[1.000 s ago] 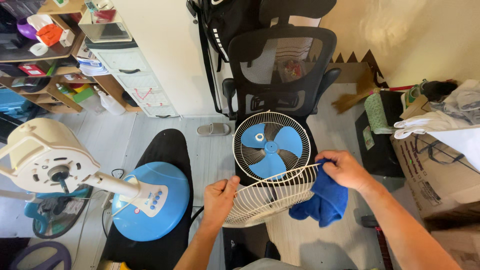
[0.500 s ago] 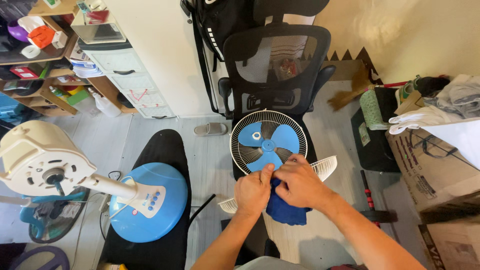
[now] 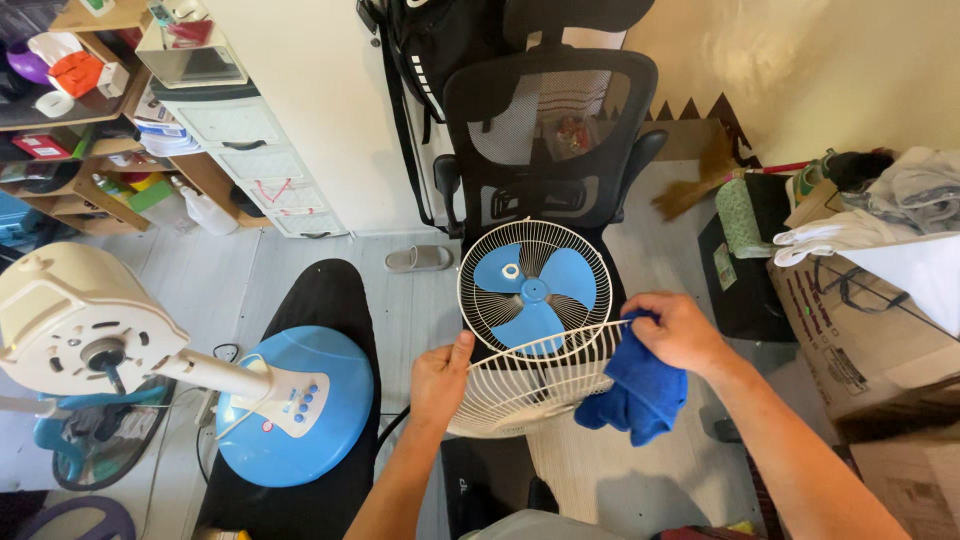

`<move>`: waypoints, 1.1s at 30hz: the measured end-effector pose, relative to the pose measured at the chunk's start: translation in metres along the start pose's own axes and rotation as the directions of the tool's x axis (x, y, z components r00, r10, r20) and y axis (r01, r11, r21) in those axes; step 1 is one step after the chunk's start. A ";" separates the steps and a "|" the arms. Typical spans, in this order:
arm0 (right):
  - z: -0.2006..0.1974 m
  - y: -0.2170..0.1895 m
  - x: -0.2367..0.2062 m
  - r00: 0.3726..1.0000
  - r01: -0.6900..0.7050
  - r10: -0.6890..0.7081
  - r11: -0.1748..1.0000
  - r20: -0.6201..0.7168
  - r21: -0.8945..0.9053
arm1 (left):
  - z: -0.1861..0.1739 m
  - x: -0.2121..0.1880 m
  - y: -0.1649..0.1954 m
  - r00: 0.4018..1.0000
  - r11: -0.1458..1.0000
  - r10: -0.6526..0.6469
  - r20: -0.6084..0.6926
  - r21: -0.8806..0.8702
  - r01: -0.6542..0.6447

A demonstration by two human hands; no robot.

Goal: The person services a pedestal fan. They remove the front grille, wipe the grille and fan blades with a blue cloth, then use a screwdriver to loosen the fastener on the motor housing while holding the fan head.

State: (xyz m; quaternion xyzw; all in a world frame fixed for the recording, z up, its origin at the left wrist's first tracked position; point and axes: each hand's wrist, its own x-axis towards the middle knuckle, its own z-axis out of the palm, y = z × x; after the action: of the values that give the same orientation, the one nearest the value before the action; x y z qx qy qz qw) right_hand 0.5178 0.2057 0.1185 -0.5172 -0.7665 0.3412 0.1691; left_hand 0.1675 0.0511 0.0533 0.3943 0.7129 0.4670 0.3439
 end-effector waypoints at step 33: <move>0.013 -0.035 -0.009 0.949 0.276 -0.290 0.953 -0.124 -0.122 | 0.070 0.003 0.058 0.950 0.948 0.297 0.096 0.089 -0.305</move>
State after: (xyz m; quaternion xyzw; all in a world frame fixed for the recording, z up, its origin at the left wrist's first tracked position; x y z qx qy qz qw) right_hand 0.4899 0.1854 0.1342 -0.4326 -0.8356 0.2360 0.2429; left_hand 0.2400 0.0957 0.0844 0.5342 0.6529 0.4604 0.2766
